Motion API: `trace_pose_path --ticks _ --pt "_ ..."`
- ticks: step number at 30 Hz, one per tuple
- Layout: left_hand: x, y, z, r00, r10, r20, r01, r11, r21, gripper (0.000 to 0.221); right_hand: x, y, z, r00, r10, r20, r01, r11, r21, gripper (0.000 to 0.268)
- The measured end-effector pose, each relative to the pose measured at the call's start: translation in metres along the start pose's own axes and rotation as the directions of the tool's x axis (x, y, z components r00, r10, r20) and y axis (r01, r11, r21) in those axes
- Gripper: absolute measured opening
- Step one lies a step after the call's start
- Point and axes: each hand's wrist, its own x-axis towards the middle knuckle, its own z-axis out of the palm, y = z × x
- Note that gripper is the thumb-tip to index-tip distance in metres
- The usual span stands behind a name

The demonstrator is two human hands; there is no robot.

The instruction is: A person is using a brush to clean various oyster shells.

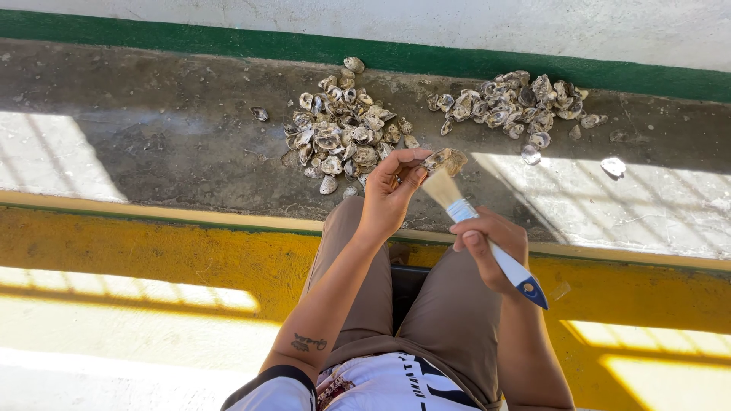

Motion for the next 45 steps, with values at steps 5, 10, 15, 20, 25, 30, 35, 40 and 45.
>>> trace_pose_path --ticks 5,10,15,20,25,30,35,40,45 --pt "-0.001 0.0 -0.001 0.999 -0.032 0.031 0.033 0.999 -0.032 0.023 0.004 0.0 0.003 0.992 0.116 -0.058 -0.121 0.989 -0.088 0.03" --pt "0.001 -0.002 -0.002 0.997 -0.041 0.07 0.043 0.999 -0.02 0.023 0.003 -0.004 0.002 0.956 0.009 -0.295 -0.065 0.981 -0.183 0.028" --pt "-0.001 -0.008 -0.002 0.995 -0.101 0.012 0.101 0.986 -0.133 0.025 0.002 -0.009 -0.001 0.992 0.103 0.079 -0.101 0.994 -0.035 0.026" --pt "-0.001 -0.005 -0.003 0.994 -0.097 0.042 0.102 0.984 -0.148 0.023 0.006 -0.008 -0.004 0.981 0.09 -0.175 -0.117 0.981 -0.152 0.025" --pt "-0.001 -0.007 -0.002 0.996 -0.092 0.003 0.091 0.983 -0.158 0.023 0.002 -0.012 -0.006 0.973 0.014 -0.231 -0.049 0.988 -0.146 0.026" --pt "-0.002 -0.005 -0.003 0.994 -0.107 -0.013 0.102 0.974 -0.201 0.025 0.001 -0.005 -0.012 0.993 0.116 -0.036 -0.119 0.99 -0.073 0.028" --pt "-0.001 -0.001 0.0 0.994 -0.108 -0.002 0.106 0.975 -0.197 0.023 0.001 -0.007 -0.013 0.968 0.096 -0.234 -0.124 0.986 -0.108 0.028" --pt "-0.001 -0.004 -0.001 0.995 -0.101 -0.015 0.096 0.969 -0.227 0.023 -0.005 -0.007 -0.015 0.998 0.062 -0.017 -0.061 0.997 0.046 0.027" --pt "-0.002 -0.007 -0.006 0.993 -0.115 0.022 0.118 0.976 -0.181 0.023 -0.004 -0.001 -0.018 0.963 0.168 -0.211 -0.199 0.97 -0.138 0.02"
